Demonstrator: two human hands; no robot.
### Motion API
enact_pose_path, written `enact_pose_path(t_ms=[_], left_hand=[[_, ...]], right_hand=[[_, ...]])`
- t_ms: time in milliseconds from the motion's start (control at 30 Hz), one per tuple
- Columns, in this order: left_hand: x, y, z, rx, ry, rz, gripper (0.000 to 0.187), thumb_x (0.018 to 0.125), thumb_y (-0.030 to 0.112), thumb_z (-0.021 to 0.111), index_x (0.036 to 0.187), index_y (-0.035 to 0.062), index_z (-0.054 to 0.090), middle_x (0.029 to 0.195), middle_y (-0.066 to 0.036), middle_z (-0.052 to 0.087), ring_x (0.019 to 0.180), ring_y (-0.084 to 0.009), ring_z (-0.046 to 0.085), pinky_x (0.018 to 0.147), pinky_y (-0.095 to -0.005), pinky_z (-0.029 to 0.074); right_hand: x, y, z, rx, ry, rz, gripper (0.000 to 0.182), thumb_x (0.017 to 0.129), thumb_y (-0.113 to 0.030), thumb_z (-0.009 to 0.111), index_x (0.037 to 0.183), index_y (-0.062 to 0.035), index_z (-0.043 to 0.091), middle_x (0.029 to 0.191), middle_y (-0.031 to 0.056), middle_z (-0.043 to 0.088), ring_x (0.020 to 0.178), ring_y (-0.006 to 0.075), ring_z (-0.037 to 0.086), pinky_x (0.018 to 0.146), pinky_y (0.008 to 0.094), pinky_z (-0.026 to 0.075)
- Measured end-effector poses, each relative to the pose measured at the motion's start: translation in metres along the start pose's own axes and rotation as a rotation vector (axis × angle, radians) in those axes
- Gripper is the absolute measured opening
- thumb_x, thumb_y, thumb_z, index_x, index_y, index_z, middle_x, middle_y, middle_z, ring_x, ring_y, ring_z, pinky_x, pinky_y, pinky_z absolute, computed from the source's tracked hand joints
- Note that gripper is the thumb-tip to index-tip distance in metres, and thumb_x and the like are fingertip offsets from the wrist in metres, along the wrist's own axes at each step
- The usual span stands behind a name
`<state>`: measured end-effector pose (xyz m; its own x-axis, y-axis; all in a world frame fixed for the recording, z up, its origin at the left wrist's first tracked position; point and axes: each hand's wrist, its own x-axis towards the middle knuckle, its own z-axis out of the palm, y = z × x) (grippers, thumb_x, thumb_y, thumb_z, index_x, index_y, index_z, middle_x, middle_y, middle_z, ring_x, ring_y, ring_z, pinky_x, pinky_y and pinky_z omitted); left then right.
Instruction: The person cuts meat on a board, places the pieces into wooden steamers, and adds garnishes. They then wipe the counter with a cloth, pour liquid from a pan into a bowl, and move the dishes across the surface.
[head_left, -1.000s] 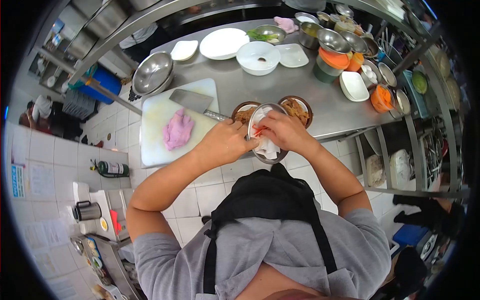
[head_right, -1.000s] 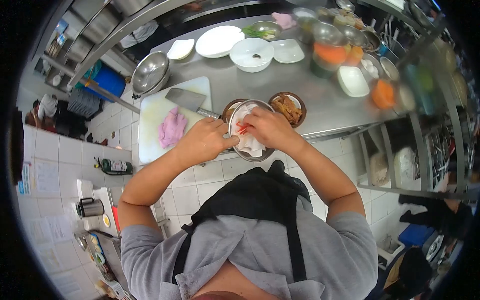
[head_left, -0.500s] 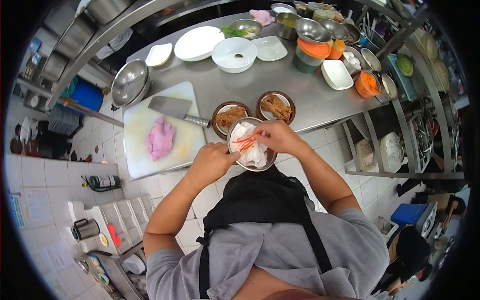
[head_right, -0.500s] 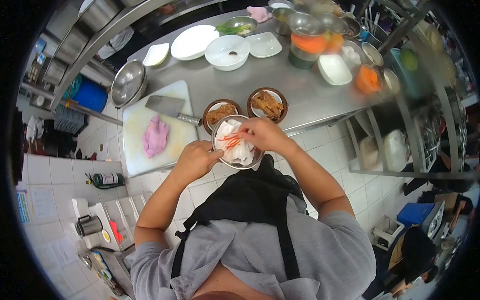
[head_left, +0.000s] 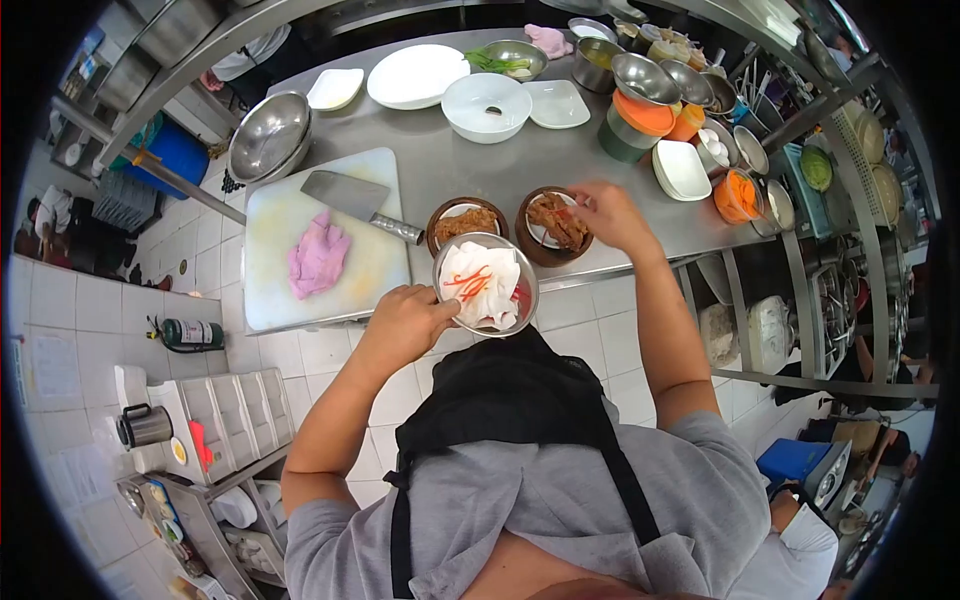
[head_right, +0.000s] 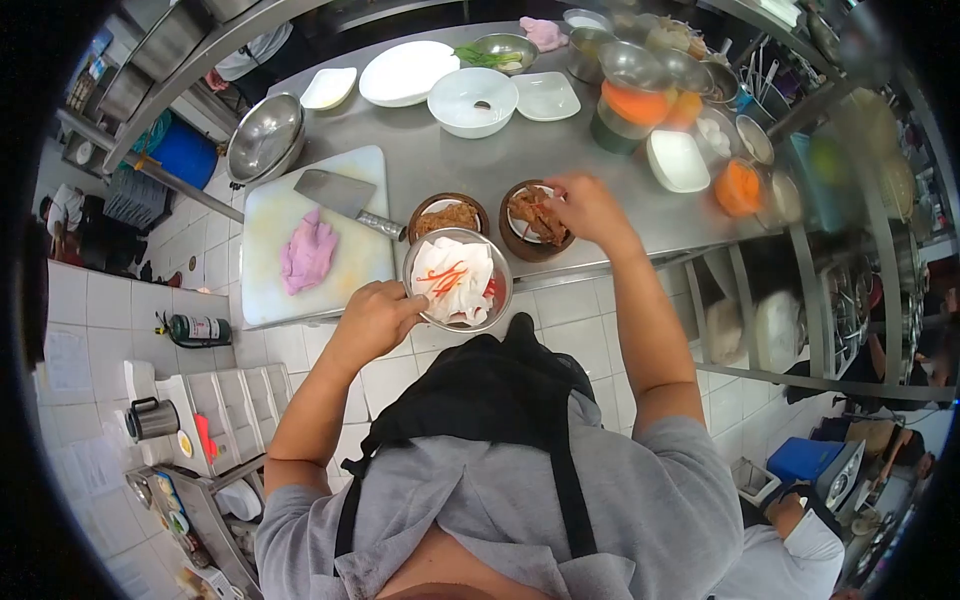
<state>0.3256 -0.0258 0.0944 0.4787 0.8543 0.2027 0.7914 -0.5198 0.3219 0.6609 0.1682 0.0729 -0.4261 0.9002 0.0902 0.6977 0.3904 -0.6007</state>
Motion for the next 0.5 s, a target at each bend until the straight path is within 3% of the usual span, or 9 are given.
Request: enact_pose_path(t_ms=[100,233,300,333,400,500], left_hand=[[0.001,0.001,-0.001,0.019,-0.030,-0.029,0.016,0.083,0.026,0.076,0.092,0.0131,0.071,0.073,-0.009,0.062,0.074,-0.0290,0.066,0.067,-0.0435,0.052],[0.010,0.003,-0.001,0.025,0.043,0.007,0.016,0.081,0.022,0.076,0.093,0.0129,0.072,0.075,-0.008,0.061,0.075,-0.0298,0.066,0.068,-0.0433,0.052],[0.013,0.003,0.001,0.044,0.103,0.067,0.013,0.079,0.017,0.075,0.091,0.0128,0.073,0.073,-0.008,0.059,0.074,-0.0290,0.065,0.068,-0.0427,0.052],[0.015,0.003,0.000,0.050,0.103,0.059,0.013,0.079,0.017,0.075,0.091,0.0128,0.073,0.073,-0.008,0.059,0.074,-0.0290,0.065,0.068,-0.0427,0.052],[0.017,0.003,-0.001,0.092,0.117,0.115,0.015,0.078,0.014,0.073,0.092,0.0149,0.073,0.075,-0.006,0.060,0.075,-0.0266,0.065,0.070,-0.0414,0.052],[0.018,0.004,-0.006,0.163,0.103,0.162,0.018,0.075,0.012,0.071,0.092,0.0161,0.073,0.077,-0.005,0.060,0.076,-0.0247,0.065,0.070,-0.0406,0.052]], right_hand=[[-0.001,-0.029,-0.021,0.073,0.084,-0.027,0.027,0.087,-0.014,0.073,0.112,-0.0040,0.073,0.091,0.0151,0.070,0.079,0.0293,0.067,0.074,0.0391,0.054],[-0.004,-0.078,-0.009,0.170,-0.030,-0.110,0.025,0.088,-0.014,0.073,0.110,-0.0032,0.073,0.092,0.0139,0.070,0.078,0.0277,0.067,0.073,0.0386,0.054],[-0.010,-0.100,0.007,0.208,-0.228,-0.402,0.022,0.090,-0.015,0.072,0.109,-0.0031,0.073,0.093,0.0132,0.070,0.078,0.0280,0.067,0.072,0.0387,0.054],[-0.014,-0.109,0.014,0.238,-0.333,-0.381,0.022,0.089,-0.015,0.072,0.109,-0.0039,0.074,0.095,0.0124,0.069,0.084,0.0296,0.067,0.077,0.0406,0.054],[-0.017,-0.110,0.037,0.101,-0.299,-0.530,0.020,0.088,-0.015,0.071,0.105,-0.0045,0.074,0.095,0.0123,0.068,0.093,0.0318,0.067,0.083,0.0426,0.054],[-0.015,-0.111,0.050,-0.074,-0.327,-0.542,0.023,0.086,-0.017,0.072,0.106,-0.0060,0.072,0.099,0.0109,0.067,0.102,0.0322,0.065,0.090,0.0442,0.054]])
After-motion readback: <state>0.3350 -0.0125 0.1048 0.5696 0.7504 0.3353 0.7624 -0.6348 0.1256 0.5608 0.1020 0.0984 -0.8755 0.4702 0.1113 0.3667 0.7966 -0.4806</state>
